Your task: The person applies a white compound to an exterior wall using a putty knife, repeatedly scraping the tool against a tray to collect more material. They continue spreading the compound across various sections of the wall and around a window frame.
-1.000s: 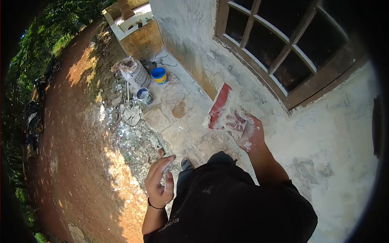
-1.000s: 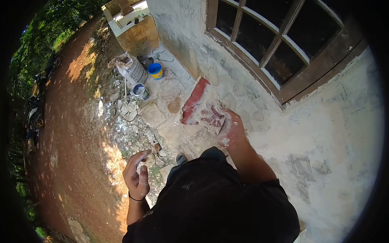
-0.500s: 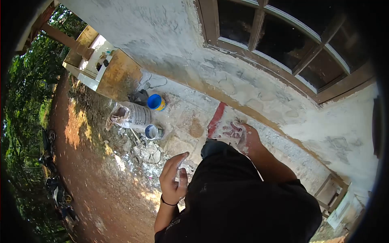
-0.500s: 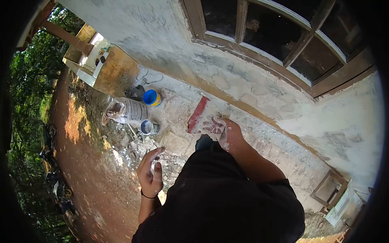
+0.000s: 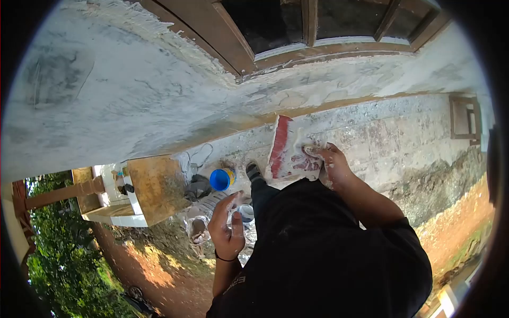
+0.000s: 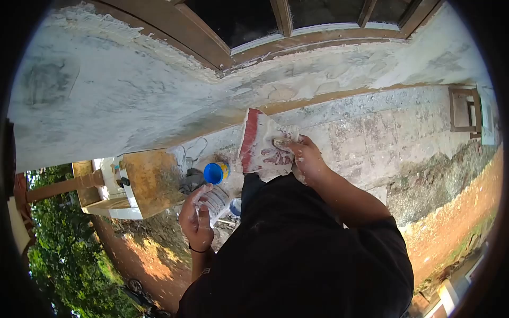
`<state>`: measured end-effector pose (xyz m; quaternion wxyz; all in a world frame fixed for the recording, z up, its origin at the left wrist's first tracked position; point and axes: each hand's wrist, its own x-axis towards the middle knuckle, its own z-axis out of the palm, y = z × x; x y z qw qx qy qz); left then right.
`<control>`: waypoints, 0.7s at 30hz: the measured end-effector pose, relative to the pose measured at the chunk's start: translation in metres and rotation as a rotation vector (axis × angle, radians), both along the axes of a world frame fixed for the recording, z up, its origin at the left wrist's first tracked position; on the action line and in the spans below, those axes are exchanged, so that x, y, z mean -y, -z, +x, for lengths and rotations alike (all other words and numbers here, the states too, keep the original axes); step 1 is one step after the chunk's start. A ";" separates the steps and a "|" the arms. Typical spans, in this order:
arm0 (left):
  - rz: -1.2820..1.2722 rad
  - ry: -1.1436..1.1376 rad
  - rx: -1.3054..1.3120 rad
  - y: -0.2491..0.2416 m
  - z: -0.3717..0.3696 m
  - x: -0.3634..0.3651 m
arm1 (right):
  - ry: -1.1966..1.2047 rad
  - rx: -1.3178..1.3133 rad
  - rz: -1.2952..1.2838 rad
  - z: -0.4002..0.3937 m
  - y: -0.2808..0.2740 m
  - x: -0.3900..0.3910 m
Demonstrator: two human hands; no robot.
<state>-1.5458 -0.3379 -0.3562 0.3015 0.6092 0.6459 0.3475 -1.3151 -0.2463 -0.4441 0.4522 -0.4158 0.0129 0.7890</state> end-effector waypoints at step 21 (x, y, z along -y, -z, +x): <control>-0.155 0.716 -0.079 0.037 -0.059 -0.104 | 0.485 0.003 0.050 -0.062 0.048 0.071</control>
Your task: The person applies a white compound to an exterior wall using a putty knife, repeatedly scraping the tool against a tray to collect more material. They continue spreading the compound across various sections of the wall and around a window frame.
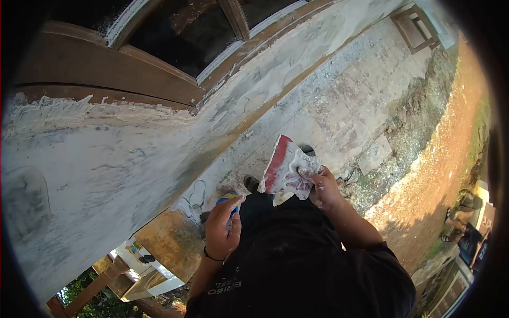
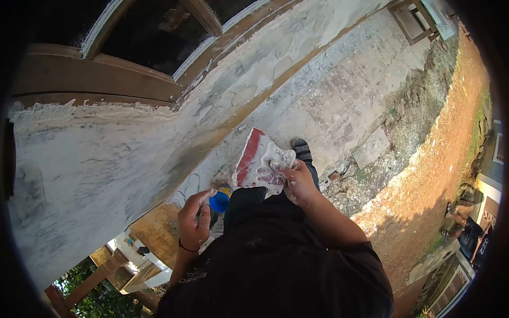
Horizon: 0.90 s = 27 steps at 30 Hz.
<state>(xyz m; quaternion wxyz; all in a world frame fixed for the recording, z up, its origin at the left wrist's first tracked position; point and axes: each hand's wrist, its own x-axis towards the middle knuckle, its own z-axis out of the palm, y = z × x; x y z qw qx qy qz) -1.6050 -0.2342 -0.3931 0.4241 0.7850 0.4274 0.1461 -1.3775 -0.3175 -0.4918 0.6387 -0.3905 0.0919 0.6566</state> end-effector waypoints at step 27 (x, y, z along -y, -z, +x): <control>0.141 0.733 -0.311 0.195 -0.031 -0.156 | 0.413 0.128 -0.221 -0.165 0.261 -0.157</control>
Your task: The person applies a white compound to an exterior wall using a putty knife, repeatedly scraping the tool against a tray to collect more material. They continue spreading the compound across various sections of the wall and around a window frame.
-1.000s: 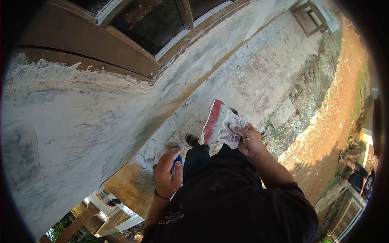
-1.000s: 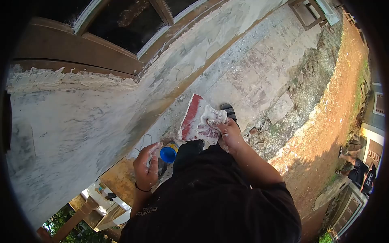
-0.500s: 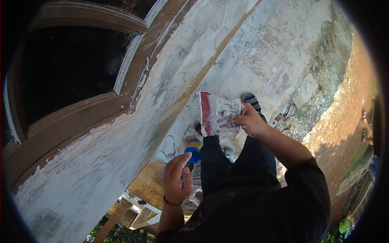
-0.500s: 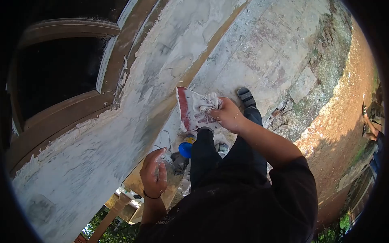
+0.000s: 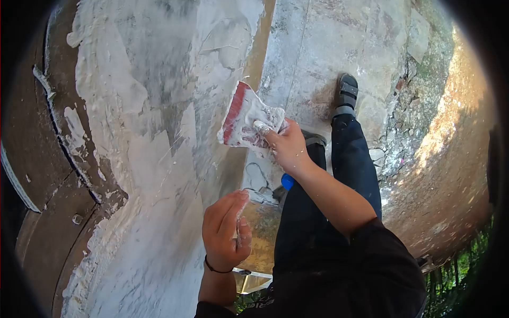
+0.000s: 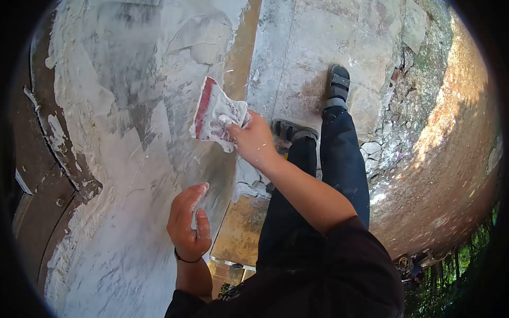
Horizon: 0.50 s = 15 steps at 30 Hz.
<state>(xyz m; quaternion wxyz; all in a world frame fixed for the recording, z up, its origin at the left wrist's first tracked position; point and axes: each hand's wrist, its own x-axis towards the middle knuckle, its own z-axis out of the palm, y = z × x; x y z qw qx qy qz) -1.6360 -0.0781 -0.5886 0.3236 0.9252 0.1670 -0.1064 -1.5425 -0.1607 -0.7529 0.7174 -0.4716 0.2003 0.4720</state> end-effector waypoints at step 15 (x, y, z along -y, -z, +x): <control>-0.115 -0.034 0.074 0.018 -0.025 0.013 | 0.318 0.953 -0.255 -0.053 -0.006 -0.064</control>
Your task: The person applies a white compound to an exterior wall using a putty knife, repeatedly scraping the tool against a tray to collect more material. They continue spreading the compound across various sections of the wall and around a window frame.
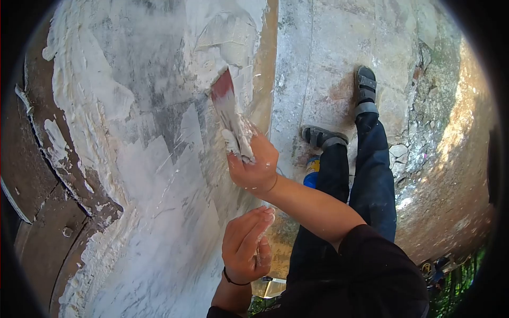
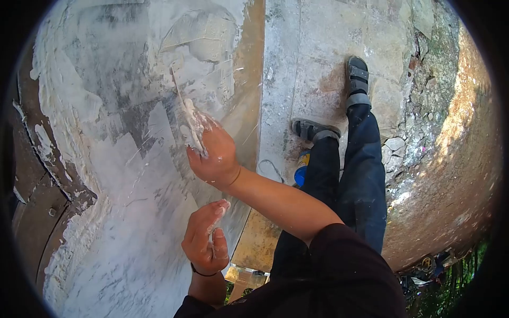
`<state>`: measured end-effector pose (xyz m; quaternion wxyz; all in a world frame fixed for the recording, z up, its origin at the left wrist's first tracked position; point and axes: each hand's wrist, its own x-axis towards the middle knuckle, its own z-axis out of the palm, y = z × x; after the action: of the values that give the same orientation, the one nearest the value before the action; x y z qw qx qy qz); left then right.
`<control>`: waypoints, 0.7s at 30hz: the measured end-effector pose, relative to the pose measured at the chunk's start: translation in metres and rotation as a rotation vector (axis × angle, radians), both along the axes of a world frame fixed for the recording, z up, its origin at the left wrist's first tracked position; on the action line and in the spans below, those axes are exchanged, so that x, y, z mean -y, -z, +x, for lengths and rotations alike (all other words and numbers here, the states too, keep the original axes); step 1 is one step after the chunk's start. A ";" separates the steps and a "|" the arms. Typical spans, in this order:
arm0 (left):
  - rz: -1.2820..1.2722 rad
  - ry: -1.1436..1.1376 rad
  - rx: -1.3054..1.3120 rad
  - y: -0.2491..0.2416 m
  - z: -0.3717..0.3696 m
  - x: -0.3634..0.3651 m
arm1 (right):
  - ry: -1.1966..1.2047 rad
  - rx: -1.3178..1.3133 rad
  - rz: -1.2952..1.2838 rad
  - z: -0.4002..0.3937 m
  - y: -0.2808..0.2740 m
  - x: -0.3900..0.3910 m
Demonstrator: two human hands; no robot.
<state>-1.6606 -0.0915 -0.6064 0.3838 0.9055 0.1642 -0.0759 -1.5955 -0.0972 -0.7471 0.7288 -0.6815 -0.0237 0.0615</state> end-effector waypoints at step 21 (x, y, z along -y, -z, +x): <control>-0.001 -0.011 -0.016 -0.009 -0.021 0.010 | -0.284 0.217 -0.203 -0.050 0.010 0.011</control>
<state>-1.6818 -0.1015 -0.5971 0.3835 0.9037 0.1724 -0.0811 -1.6459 -0.1086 -0.7573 0.6336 -0.7439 -0.1916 0.0917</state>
